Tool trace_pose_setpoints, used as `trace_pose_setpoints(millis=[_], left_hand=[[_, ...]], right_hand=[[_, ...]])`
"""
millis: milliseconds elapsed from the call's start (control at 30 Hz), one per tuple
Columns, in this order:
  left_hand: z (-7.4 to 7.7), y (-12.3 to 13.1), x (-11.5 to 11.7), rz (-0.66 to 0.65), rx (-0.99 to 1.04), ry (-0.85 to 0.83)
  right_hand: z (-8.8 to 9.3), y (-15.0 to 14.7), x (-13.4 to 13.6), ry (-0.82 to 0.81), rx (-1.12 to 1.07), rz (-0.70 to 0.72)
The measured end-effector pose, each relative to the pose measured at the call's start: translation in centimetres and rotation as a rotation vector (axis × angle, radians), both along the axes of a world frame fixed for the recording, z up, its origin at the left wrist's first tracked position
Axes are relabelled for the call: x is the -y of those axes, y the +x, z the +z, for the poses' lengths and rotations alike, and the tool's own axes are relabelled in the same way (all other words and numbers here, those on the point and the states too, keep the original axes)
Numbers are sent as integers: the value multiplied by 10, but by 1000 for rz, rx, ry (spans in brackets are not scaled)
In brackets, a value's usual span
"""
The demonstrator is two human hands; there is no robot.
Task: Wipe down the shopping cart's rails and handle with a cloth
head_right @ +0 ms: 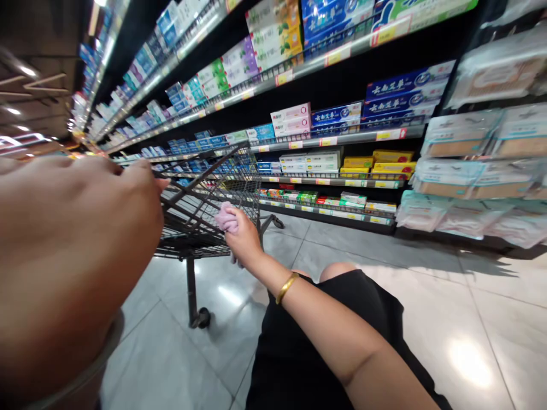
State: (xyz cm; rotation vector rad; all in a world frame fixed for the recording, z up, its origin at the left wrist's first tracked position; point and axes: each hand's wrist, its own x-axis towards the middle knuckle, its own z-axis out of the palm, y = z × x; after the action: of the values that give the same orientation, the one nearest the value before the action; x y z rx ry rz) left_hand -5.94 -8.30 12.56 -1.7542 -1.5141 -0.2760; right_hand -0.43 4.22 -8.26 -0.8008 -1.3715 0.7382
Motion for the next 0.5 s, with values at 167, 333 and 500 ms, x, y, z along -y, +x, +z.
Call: trace_pose_setpoints(millis=[167, 333, 500], left_hand=[[4, 24, -10, 177, -232, -41], [13, 47, -17, 187, -305, -105], [13, 54, -23, 67, -274, -117]], right_hand=[[32, 12, 0, 139, -87, 62], [23, 26, -11, 149, -75, 73], [21, 33, -3, 62, -206, 92]])
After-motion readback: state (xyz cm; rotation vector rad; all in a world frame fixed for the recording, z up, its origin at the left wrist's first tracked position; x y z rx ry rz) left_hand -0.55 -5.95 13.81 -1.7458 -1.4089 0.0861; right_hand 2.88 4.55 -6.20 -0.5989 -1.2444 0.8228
